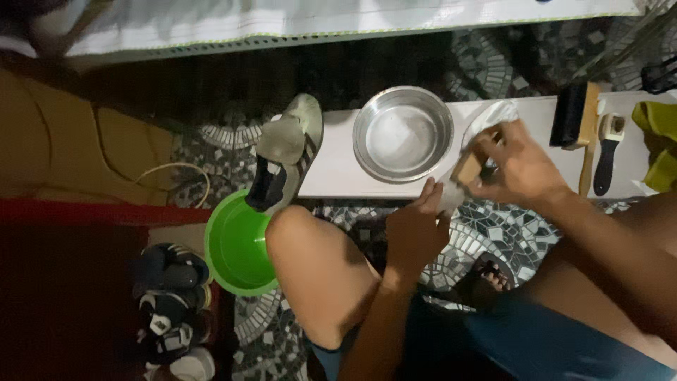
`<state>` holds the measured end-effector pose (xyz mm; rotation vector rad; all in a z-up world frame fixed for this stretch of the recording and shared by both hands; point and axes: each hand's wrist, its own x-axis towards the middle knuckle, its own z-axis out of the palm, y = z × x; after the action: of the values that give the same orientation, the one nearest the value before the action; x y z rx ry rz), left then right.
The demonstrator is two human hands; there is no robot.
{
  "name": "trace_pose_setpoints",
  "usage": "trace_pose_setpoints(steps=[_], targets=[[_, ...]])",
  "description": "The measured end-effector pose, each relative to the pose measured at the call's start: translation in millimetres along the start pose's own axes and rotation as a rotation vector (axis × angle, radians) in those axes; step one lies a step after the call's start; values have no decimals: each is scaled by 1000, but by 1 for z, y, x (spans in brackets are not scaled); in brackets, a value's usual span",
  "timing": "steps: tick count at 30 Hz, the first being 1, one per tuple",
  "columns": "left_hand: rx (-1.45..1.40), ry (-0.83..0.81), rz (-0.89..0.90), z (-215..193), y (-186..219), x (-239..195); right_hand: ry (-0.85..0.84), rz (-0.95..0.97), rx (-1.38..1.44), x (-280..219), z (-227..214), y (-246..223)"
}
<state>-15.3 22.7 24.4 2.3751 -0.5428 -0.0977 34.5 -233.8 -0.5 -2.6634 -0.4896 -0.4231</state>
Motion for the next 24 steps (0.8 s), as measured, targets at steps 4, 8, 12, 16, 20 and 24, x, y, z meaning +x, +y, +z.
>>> trace_pose_setpoints(steps=[4,8,12,16,20,24], targets=[[134,-132,-55,18,-11,1,-47,55,28,-10,13,19],[221,-114,17,38,-26,-1,-60,82,-29,-1,-6,-15],[354,-117,17,64,-37,0,-89,53,49,0,0,-6],[356,-193,-40,68,-36,-2,-9,123,-64,-2,1,1],[292,-386,-267,40,-15,9,-1,21,-56,-9,16,-7],[329,-224,-109,57,-32,1,135,111,-147,-10,13,24]])
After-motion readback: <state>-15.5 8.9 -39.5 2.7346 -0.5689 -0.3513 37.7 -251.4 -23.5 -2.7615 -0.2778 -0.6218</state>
